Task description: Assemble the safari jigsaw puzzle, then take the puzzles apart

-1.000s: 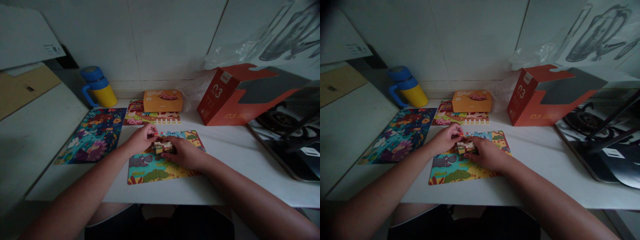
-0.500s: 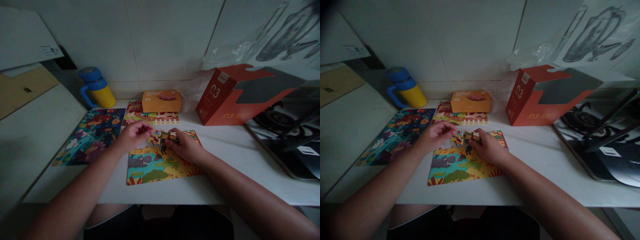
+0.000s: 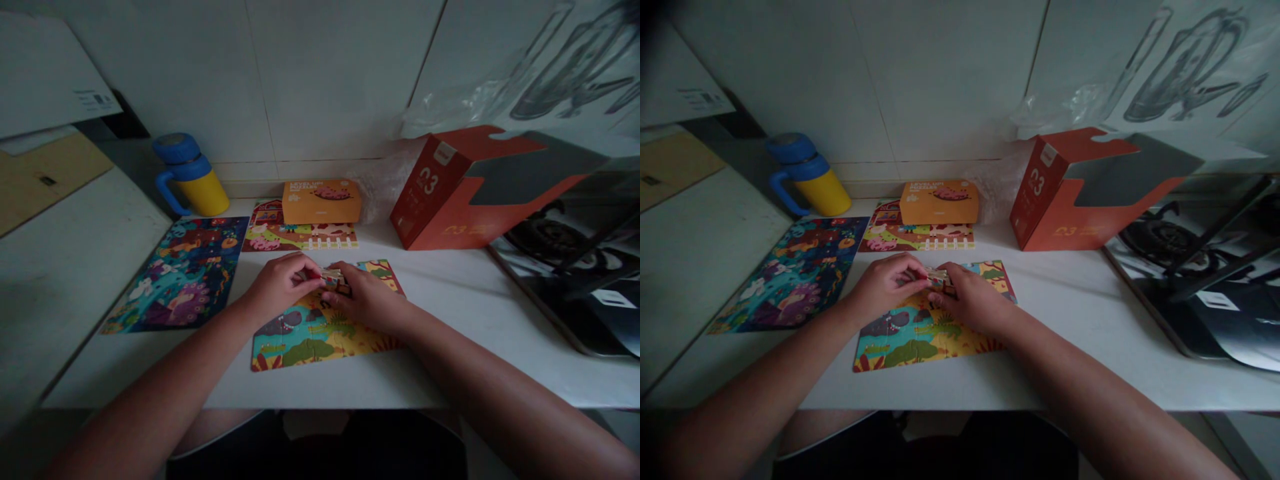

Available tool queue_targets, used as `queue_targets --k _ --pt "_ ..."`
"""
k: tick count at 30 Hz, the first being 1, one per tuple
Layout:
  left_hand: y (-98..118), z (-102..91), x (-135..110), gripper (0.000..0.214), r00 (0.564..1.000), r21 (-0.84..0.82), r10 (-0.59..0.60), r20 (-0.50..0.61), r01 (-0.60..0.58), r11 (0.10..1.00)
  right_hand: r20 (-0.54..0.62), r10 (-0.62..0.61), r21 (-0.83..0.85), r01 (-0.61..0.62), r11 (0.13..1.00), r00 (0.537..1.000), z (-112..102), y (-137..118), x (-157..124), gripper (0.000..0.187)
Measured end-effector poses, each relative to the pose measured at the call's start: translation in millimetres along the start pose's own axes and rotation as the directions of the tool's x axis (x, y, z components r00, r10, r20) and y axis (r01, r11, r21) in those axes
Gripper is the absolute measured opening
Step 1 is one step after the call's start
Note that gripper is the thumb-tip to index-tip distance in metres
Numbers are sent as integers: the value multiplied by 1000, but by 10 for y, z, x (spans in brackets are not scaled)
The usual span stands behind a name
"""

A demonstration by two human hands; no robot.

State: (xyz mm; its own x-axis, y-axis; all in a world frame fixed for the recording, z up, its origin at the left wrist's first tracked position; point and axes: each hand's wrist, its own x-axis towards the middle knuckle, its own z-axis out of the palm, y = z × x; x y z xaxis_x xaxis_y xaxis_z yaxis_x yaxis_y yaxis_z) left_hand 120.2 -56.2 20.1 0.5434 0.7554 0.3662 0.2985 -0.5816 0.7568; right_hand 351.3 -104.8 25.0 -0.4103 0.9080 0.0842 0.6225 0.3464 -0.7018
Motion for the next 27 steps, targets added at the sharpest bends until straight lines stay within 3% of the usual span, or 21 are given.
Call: queue_targets --k 3,5,7,8,10,13,15,16,17,18,20,24,27 --pt "42 -19 6 7 999 54 37 -5 -37 998 -6 19 -26 -19 999 1000 -59 -8 7 28" --pt "44 -43 12 6 999 129 39 -20 -36 991 52 39 -29 -37 999 998 -204 -4 -12 28" --pt "17 -60 17 7 999 218 34 -14 -30 975 200 31 3 -32 999 979 -410 6 -56 33" --pt "-4 -64 20 9 1000 257 31 -1 -30 966 325 4 46 -20 999 946 -514 10 -83 35" --pt "-51 -62 24 11 999 313 20 35 -30 949 548 -61 201 -60 978 835 -669 8 -136 38" --pt "-108 -58 32 17 997 365 -19 73 -9 931 792 -255 407 -168 898 555 -668 -26 -174 40" --pt "-132 -61 39 20 996 388 -38 76 5 922 843 -389 487 -222 845 371 -520 -65 -168 46" --pt "-141 -64 41 21 996 395 -40 77 6 919 849 -436 510 -244 825 299 -424 -86 -161 50" --pt "-149 -65 44 21 996 399 -37 82 1 917 848 -463 522 -258 813 258 -328 -107 -154 54" --pt "-156 -65 45 22 995 400 -29 91 -10 917 841 -480 536 -260 803 251 -239 -125 -149 55" --pt "-168 -58 48 23 994 401 -9 113 -37 915 821 -496 563 -252 787 283 -98 -153 -149 55" --pt "-173 -30 62 22 990 426 -4 141 -57 903 741 -520 635 -191 749 425 63 -177 -170 49" --pt "-170 -18 80 21 988 437 -12 155 -58 898 660 -551 666 -59 743 510 177 -199 -158 46"
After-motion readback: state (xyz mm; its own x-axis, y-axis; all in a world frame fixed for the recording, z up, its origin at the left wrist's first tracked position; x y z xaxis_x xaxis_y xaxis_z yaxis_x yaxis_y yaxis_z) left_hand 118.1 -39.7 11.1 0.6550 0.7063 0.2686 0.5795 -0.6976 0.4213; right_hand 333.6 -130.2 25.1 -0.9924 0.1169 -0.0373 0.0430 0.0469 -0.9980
